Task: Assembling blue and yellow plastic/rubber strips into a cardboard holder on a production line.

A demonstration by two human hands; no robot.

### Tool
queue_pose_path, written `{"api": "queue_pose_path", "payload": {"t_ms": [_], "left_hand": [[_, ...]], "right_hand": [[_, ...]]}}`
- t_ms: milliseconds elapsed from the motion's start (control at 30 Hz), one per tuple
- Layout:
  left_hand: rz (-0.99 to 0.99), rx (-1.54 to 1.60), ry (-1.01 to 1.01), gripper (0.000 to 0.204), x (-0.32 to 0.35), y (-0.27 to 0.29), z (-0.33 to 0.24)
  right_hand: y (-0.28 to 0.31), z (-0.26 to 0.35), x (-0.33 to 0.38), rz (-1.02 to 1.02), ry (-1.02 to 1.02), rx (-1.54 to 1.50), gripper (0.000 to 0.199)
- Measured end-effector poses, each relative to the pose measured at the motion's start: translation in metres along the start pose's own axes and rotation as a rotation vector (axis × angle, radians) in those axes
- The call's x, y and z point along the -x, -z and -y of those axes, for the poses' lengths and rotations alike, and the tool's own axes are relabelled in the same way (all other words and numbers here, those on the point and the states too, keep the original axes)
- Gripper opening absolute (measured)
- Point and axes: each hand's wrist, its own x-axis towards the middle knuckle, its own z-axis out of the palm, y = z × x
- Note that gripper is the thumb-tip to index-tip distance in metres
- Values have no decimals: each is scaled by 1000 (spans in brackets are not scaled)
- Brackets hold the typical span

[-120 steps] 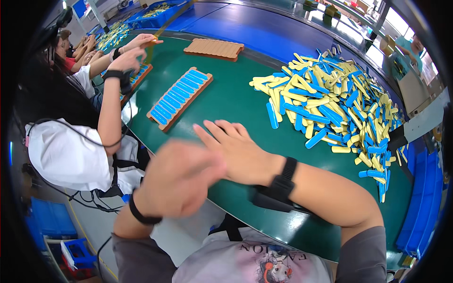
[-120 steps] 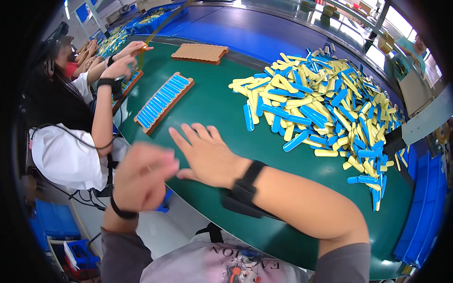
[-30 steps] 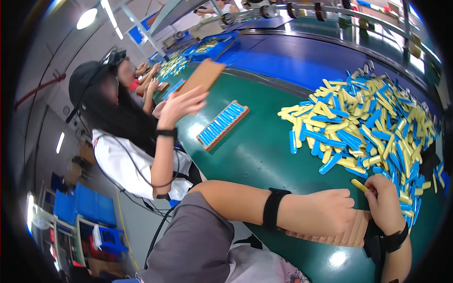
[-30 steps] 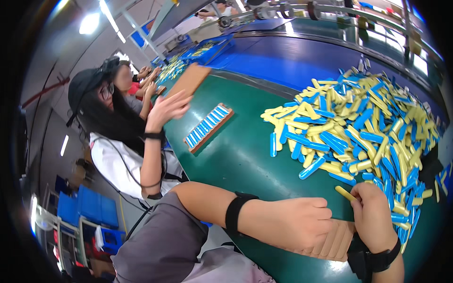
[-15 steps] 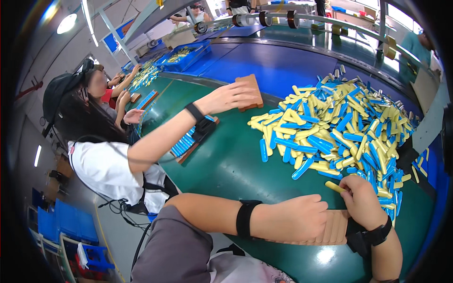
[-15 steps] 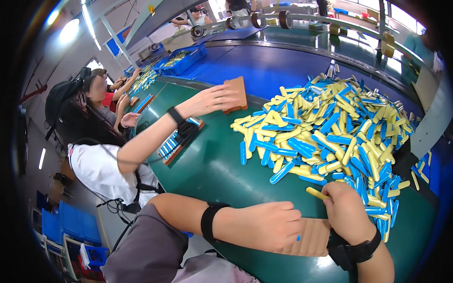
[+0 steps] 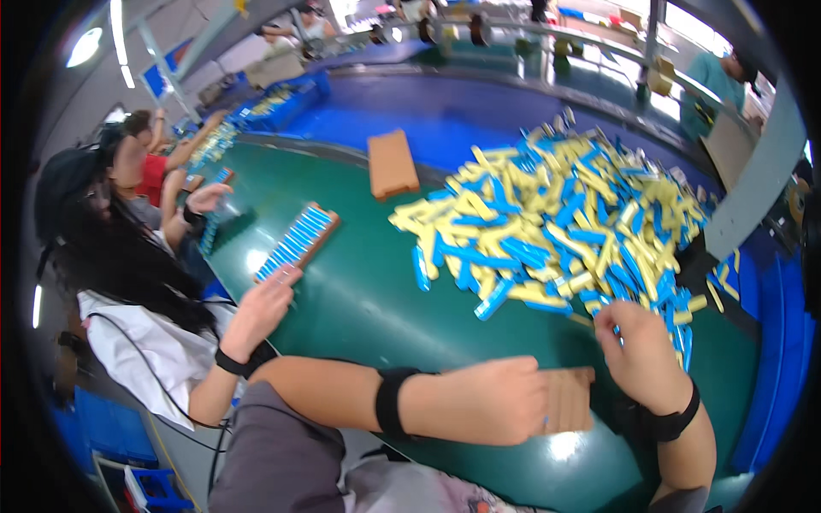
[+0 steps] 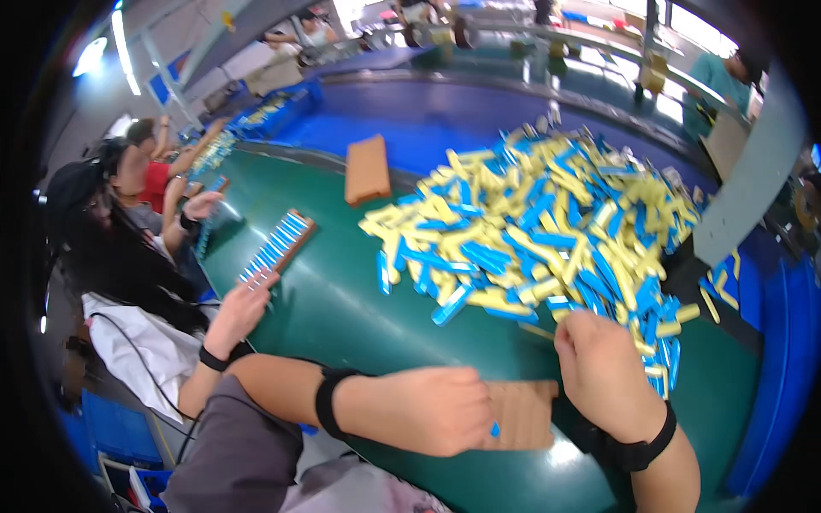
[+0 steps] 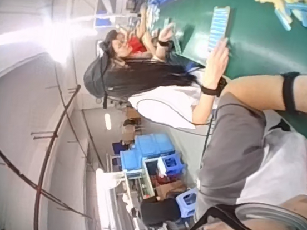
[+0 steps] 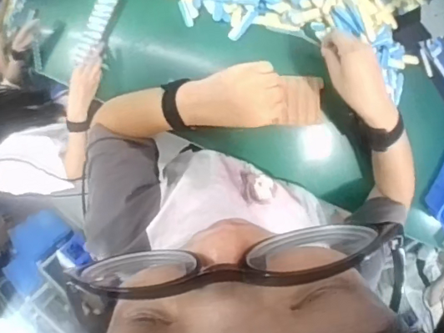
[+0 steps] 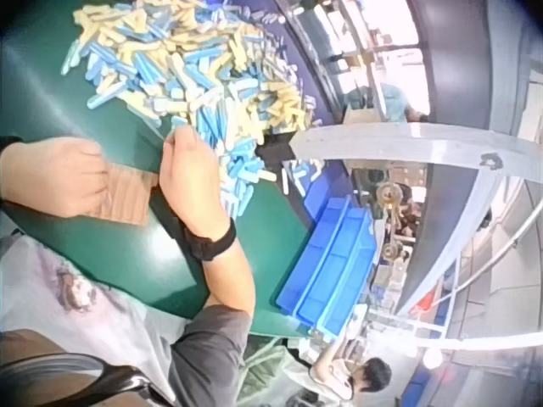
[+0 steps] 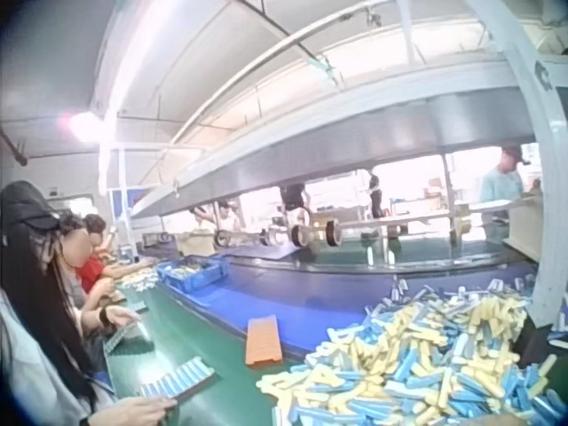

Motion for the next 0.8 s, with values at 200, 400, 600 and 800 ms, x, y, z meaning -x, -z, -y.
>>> {"api": "queue_pose_path", "payload": {"t_ms": [200,400,600,800], "left_hand": [[233,82,69,16,1,21,2],[275,61,53,25,-8,21,-2],[266,132,97,20,-7,20,-6],[336,184,87,21,-7,23,3]], "right_hand": [[14,39,28,-162,281,154,16],[-16,41,78,55,344,243,27],[-17,46,79,143,324,221,31],[-24,26,71,126,281,13,29]]}}
